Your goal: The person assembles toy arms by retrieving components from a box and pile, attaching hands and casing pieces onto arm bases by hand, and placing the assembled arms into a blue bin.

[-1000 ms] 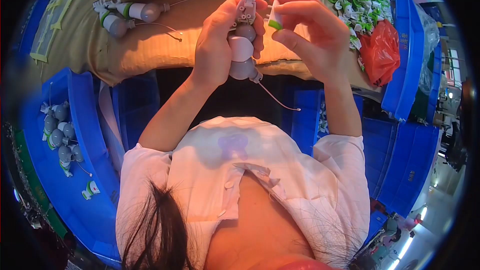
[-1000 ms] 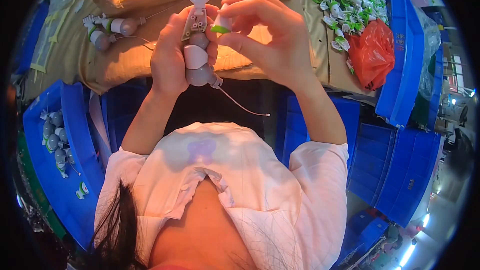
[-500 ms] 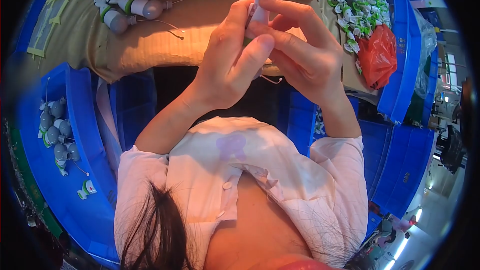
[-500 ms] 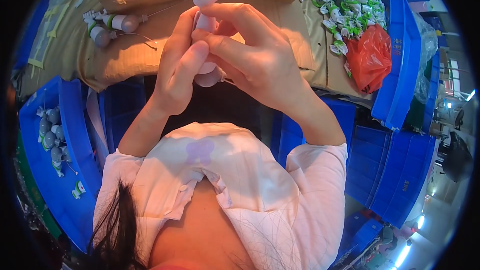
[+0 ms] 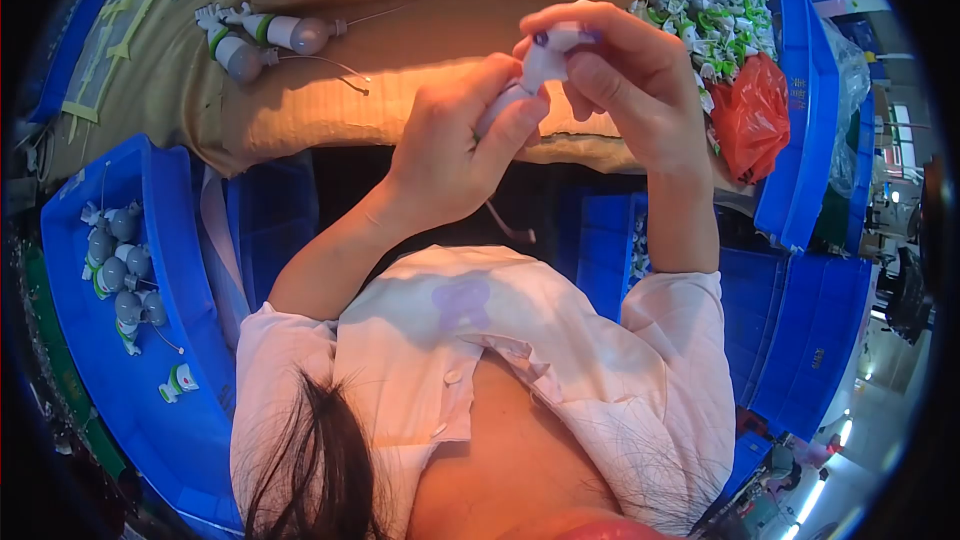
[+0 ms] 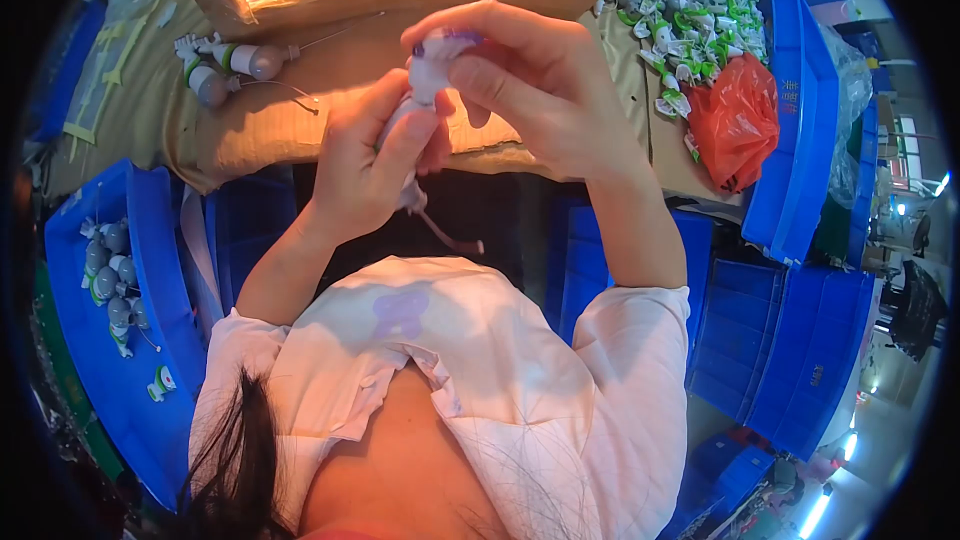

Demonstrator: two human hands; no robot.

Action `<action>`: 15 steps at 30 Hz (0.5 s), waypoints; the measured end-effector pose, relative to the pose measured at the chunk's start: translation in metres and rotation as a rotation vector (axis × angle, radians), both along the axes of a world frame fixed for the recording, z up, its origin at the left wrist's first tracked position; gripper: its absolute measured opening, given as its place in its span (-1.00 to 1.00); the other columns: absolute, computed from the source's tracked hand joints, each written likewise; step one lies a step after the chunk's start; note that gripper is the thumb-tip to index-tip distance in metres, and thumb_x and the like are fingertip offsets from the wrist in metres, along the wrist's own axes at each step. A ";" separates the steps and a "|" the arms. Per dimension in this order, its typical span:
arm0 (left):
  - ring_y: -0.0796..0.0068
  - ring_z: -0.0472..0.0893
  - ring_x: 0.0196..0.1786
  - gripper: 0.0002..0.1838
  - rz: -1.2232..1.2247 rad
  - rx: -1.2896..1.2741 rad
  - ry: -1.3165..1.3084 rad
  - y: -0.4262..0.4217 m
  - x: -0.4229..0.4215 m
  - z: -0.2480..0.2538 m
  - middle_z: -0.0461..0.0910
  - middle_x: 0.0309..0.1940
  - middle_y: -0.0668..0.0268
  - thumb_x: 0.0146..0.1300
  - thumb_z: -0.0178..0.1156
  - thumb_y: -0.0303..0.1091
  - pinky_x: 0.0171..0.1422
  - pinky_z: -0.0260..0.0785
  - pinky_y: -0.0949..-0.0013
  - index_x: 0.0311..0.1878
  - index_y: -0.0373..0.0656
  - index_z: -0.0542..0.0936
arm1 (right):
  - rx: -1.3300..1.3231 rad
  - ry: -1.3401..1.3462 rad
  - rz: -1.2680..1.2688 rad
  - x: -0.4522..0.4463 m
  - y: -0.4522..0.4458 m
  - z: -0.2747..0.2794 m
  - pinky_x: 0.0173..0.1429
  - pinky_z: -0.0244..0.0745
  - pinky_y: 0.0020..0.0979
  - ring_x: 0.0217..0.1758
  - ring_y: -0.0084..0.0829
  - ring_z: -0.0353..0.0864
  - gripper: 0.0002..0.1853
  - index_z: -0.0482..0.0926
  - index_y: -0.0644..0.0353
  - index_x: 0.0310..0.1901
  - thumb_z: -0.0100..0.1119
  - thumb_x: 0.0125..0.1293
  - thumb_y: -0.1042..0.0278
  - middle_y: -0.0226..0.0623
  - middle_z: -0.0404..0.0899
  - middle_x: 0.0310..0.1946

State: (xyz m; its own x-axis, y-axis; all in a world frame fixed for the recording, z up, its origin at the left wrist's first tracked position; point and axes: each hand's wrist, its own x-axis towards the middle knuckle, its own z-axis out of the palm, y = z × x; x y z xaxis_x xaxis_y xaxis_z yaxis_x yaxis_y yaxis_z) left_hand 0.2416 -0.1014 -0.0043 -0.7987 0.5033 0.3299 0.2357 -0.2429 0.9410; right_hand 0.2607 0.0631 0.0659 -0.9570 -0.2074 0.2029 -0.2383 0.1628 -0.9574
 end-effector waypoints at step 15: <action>0.17 0.52 -0.53 -0.84 0.030 -0.470 0.660 -0.027 -0.027 0.032 0.48 -0.58 0.18 0.13 0.15 -0.31 -0.47 0.34 0.28 -0.35 -0.20 0.45 | 0.236 -0.268 0.130 -0.005 0.016 0.023 -0.51 0.34 -0.68 -0.58 -0.68 0.43 -0.86 0.45 0.31 -0.23 0.02 0.22 0.46 -0.36 0.50 -0.40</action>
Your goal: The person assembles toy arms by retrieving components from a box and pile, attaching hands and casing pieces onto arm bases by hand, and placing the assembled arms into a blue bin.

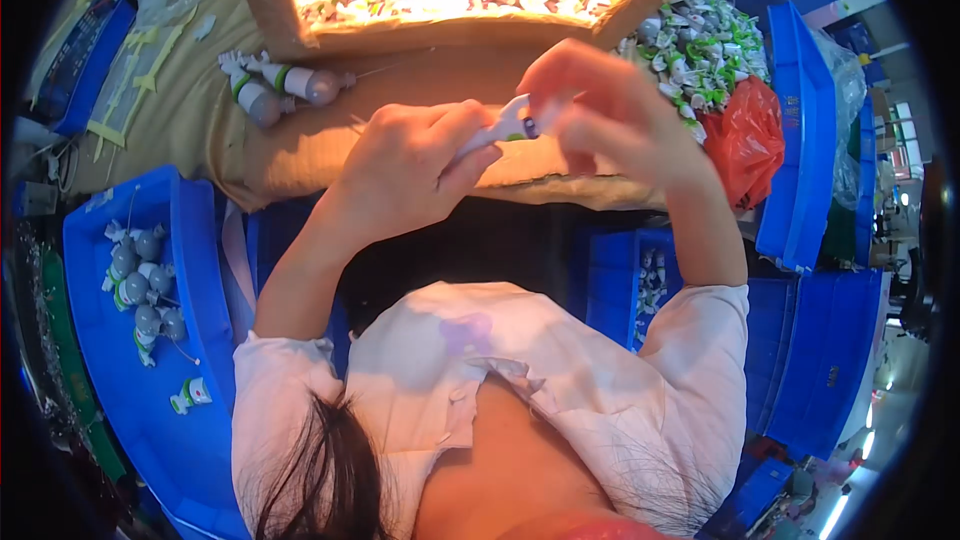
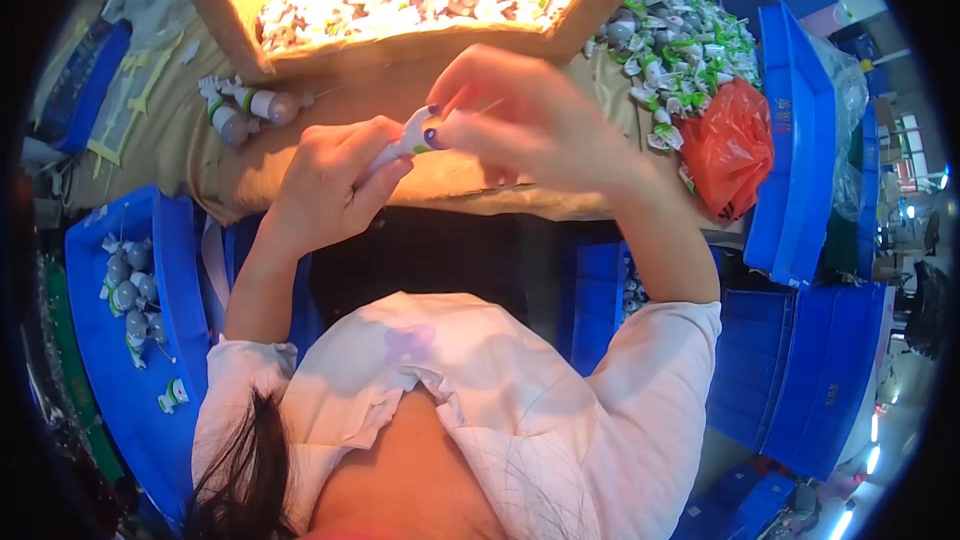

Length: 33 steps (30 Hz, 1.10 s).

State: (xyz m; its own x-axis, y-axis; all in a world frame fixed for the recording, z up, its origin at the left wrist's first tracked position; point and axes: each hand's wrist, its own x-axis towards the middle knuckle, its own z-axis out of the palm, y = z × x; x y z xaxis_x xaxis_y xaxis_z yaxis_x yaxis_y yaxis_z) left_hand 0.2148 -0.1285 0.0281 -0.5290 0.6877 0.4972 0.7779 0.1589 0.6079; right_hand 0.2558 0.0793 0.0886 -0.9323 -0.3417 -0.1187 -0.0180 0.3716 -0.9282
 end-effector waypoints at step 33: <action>0.18 0.49 0.09 -0.45 1.314 0.292 -0.198 -0.198 -0.161 -0.120 0.47 0.05 -0.01 0.17 0.12 -0.13 0.14 0.30 0.25 0.17 -0.25 0.40 | 0.469 0.729 -0.919 -0.093 0.336 -0.065 -0.28 0.41 -0.46 -0.39 -0.42 0.57 -0.74 0.56 0.26 -0.23 0.26 0.14 0.25 -0.29 0.62 -0.41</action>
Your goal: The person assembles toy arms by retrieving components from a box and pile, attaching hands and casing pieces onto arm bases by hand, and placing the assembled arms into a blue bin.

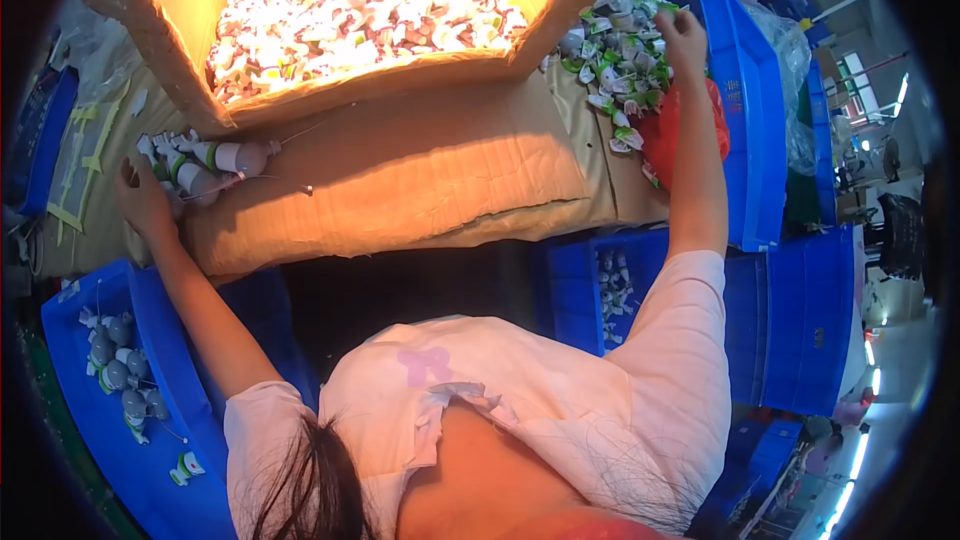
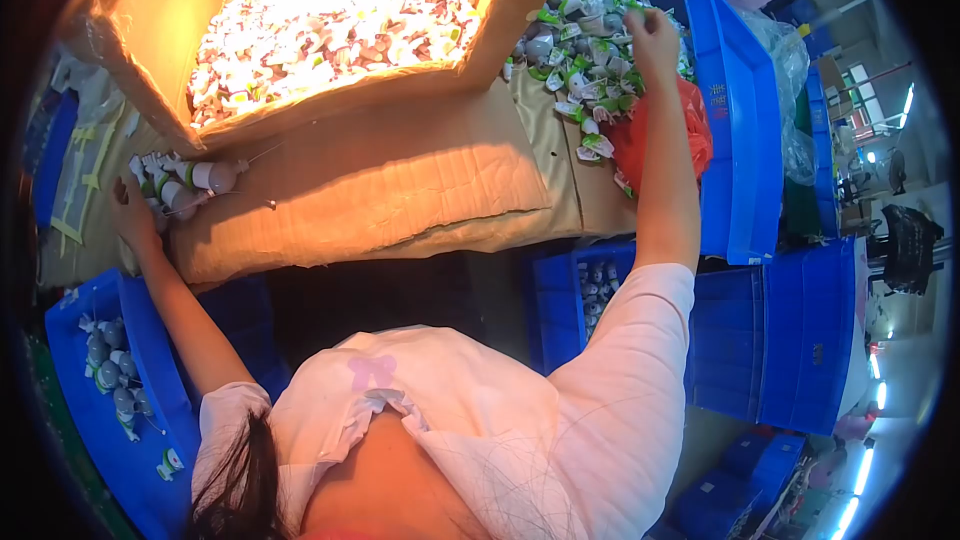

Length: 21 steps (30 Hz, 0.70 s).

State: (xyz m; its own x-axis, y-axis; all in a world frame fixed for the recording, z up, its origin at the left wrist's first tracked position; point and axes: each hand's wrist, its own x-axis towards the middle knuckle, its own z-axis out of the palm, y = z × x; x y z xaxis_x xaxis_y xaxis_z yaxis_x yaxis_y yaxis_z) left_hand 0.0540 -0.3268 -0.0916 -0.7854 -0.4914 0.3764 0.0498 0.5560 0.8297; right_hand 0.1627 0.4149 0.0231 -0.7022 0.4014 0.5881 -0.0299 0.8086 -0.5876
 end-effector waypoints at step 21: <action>0.57 0.49 -0.19 -0.43 -1.235 0.913 0.077 0.275 0.171 0.086 0.47 -0.20 0.29 0.19 0.24 -0.22 -0.15 0.37 0.52 0.17 -0.26 0.27 | 0.309 0.054 0.606 0.083 -0.347 0.027 -0.30 0.44 -0.49 -0.39 -0.52 0.54 -0.73 0.52 0.21 -0.21 0.32 0.01 0.53 -0.32 0.54 -0.44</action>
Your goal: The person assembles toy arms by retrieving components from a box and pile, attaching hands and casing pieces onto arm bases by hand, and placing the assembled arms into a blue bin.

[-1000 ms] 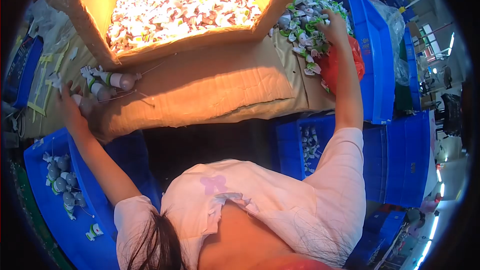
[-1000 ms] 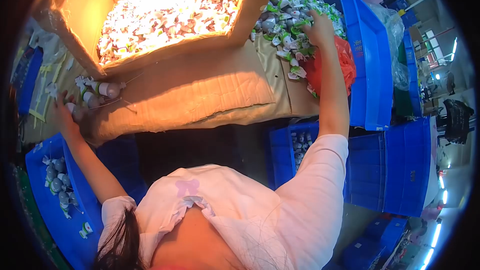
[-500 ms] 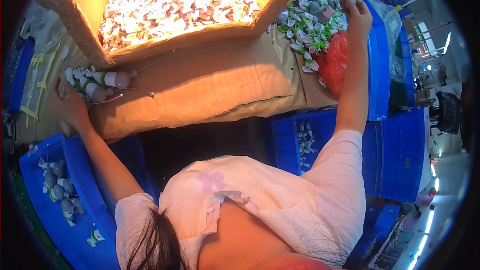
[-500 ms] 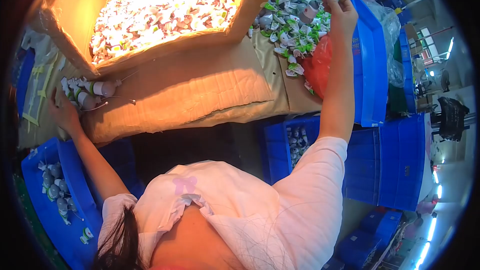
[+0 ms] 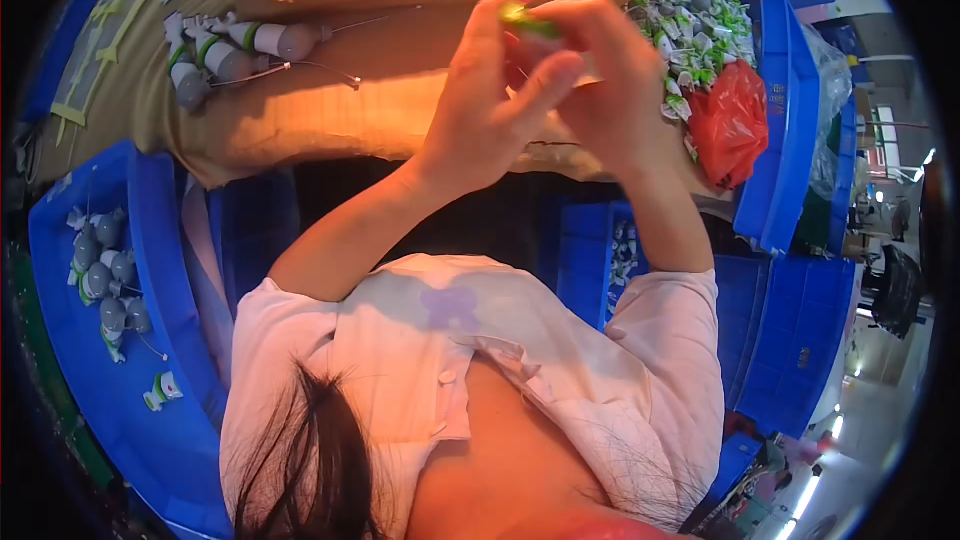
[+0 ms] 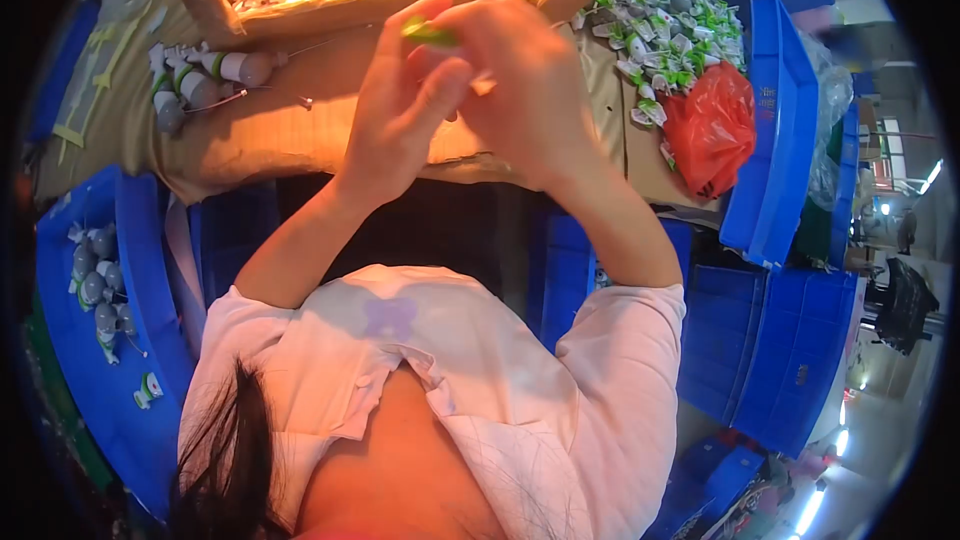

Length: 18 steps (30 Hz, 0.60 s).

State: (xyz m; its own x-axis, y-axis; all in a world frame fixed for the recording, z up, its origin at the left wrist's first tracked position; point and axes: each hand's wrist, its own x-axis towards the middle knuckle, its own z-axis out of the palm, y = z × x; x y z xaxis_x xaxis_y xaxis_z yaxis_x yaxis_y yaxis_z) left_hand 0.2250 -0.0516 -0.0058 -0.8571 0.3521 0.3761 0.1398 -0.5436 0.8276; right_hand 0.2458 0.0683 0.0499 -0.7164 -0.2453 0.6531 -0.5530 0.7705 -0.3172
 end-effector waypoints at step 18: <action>0.76 0.13 -0.72 -0.71 -0.183 0.277 -0.352 -0.029 -0.033 -0.031 0.26 -0.67 0.47 0.34 0.00 -0.26 -0.71 -0.11 0.64 -0.02 -0.28 0.42 | 0.170 -0.198 0.031 -0.016 0.065 -0.079 0.06 0.28 -0.20 -0.03 -0.17 0.40 -0.80 0.52 0.16 -0.29 0.27 0.01 0.37 -0.24 0.50 -0.22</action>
